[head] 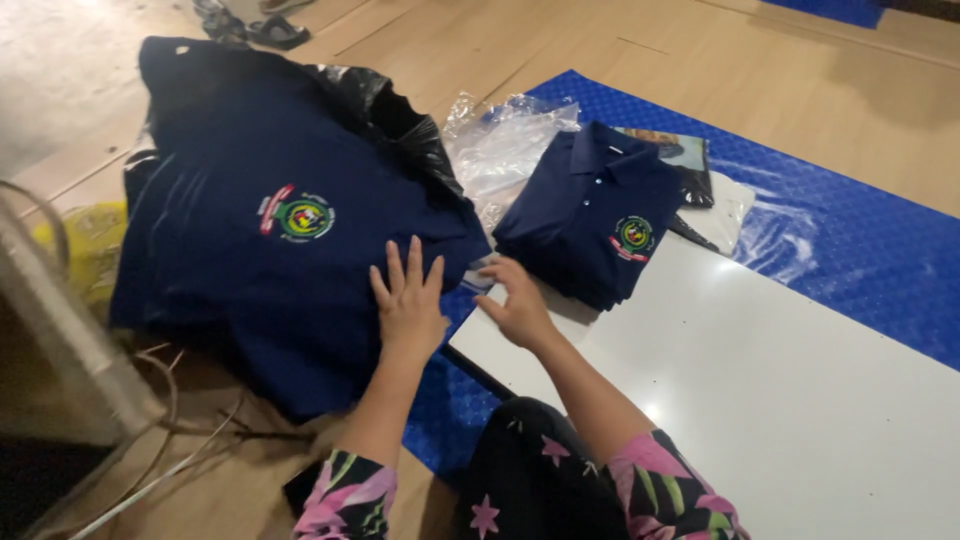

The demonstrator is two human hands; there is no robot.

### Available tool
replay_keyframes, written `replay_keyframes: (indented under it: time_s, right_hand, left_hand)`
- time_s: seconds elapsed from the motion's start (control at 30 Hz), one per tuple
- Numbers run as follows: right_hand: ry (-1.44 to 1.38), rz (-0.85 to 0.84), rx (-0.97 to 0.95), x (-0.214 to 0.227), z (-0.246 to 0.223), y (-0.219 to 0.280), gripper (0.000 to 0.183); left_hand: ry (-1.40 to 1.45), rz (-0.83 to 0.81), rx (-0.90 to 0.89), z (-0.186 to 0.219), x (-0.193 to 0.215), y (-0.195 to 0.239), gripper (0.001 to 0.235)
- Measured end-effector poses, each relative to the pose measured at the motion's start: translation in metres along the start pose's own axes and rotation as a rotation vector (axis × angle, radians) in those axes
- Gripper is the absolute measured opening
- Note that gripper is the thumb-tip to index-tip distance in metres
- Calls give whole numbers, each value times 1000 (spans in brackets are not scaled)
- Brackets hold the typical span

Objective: The person folds a navy blue polo shirt on a white board placed on a blue mat. They smooth the fabric, fold the sleeves and body, and place the folded shirt next to a stack of similar shirts.

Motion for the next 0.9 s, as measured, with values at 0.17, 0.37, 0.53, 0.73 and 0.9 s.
replay_keyframes:
  time_s: [0.17,0.37,0.53,0.73,0.9]
  right_hand:
    - [-131,-245,-255,-39,-33,25,48]
    - [-217,-282,-413,-42,-37,52,52]
    - [-281,-259,-496,-27,-52,61,52]
    - [-465,-195,-581,-36,-39,62,53]
    - [-945,-68,-757,-52,-53,61,64]
  left_hand:
    - [-208,211,-66,-34,-20,30,59]
    - [-3,350,-122,-42,-16,30,50]
    - [-137,140,-169,-45,-27,33,93]
    - [203,316,-123,-45,-28,35,60]
    - [457,223,-143,-1,-10,55,64]
Point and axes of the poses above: each hand's wrist, its own y-axis away from the middle knuckle, its own x-axis out of the back of the hand, z = x × y, the point moved 5 cm from there along -y, towards the middle knuckle, and after that the axes turned 8 degrees about -y, right-handed, at the moved point
